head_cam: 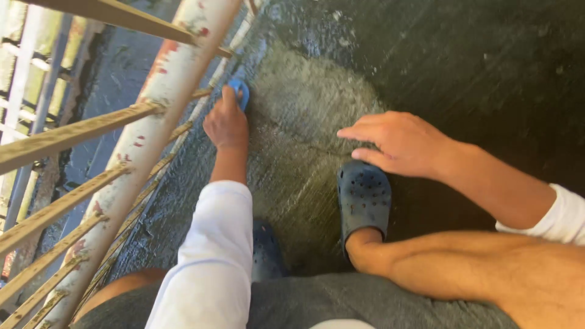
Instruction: Scrubbing a wet concrete floor with a blue brush near a railing.
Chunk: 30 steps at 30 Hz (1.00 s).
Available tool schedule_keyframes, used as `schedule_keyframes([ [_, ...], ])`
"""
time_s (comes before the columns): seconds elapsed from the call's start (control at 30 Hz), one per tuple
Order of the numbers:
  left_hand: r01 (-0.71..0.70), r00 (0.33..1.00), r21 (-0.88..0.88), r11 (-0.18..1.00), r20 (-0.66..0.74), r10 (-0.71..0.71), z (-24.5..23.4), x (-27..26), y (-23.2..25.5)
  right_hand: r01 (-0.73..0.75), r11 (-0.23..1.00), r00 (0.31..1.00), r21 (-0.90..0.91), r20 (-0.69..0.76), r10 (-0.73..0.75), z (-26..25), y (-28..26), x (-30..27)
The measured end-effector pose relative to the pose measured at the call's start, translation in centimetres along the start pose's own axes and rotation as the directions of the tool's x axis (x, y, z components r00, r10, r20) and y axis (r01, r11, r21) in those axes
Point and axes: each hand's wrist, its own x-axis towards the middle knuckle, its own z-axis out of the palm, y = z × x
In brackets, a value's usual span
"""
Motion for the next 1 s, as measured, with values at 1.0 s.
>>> schedule_keyframes([
  [1.0,0.103,0.990,-0.135,0.985,0.106,-0.089,0.1,2.9,5.4,-0.023,0.998,1.000,0.054,0.000,0.023,0.4,-1.5,-1.3],
])
